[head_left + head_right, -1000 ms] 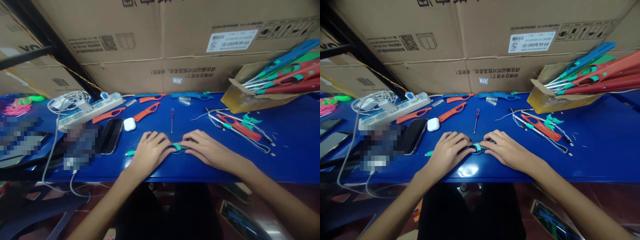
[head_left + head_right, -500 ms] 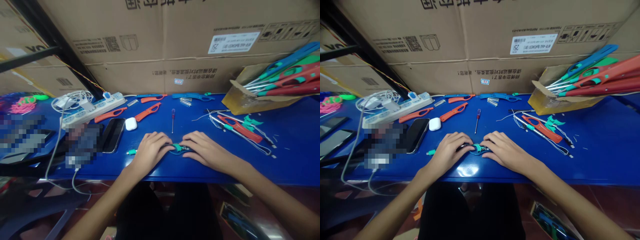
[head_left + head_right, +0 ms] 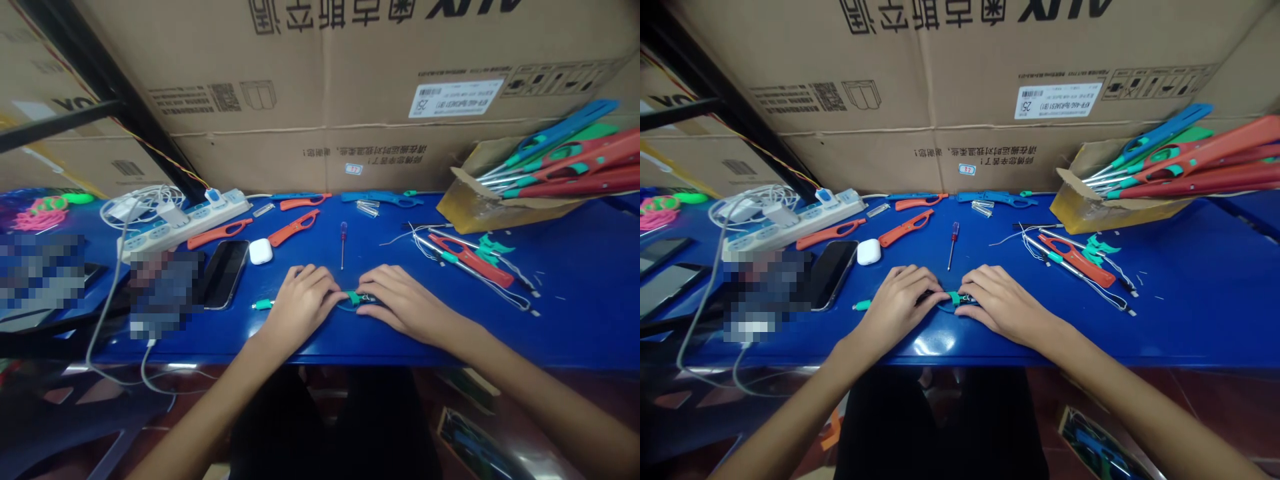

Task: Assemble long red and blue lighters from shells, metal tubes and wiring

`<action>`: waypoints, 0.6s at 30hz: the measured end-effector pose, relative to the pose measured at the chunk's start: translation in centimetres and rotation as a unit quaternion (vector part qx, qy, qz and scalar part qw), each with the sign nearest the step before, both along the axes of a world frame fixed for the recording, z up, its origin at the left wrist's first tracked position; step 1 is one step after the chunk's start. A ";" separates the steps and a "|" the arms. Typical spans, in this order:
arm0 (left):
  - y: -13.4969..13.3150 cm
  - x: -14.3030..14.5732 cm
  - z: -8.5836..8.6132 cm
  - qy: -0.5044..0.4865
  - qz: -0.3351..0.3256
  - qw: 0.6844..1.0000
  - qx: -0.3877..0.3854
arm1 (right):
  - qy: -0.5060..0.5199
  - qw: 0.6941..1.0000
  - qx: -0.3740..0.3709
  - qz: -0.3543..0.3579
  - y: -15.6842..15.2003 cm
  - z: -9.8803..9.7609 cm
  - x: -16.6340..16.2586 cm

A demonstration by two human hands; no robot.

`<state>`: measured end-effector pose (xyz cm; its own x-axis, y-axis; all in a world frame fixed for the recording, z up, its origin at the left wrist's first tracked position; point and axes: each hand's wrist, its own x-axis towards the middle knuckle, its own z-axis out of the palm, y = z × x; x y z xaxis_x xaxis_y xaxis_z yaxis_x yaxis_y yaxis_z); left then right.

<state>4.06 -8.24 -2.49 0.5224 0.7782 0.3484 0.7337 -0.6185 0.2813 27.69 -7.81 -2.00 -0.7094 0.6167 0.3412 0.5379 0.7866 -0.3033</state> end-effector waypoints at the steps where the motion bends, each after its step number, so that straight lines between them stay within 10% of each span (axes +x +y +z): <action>1: -0.1 0.0 0.0 -0.001 0.003 1.000 0.004 | 0.003 1.000 -0.002 0.000 0.0 0.0 -0.1; 18: -1.8 -2.6 -0.2 -0.030 0.028 0.999 -0.013 | 0.016 0.999 -0.028 0.005 0.0 -0.2 0.1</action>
<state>1.48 -10.03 -2.67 0.4566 0.8149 0.3570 0.7479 -0.5689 0.3420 27.80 -7.78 -2.22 -0.7042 0.6291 0.3292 0.5199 0.7726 -0.3645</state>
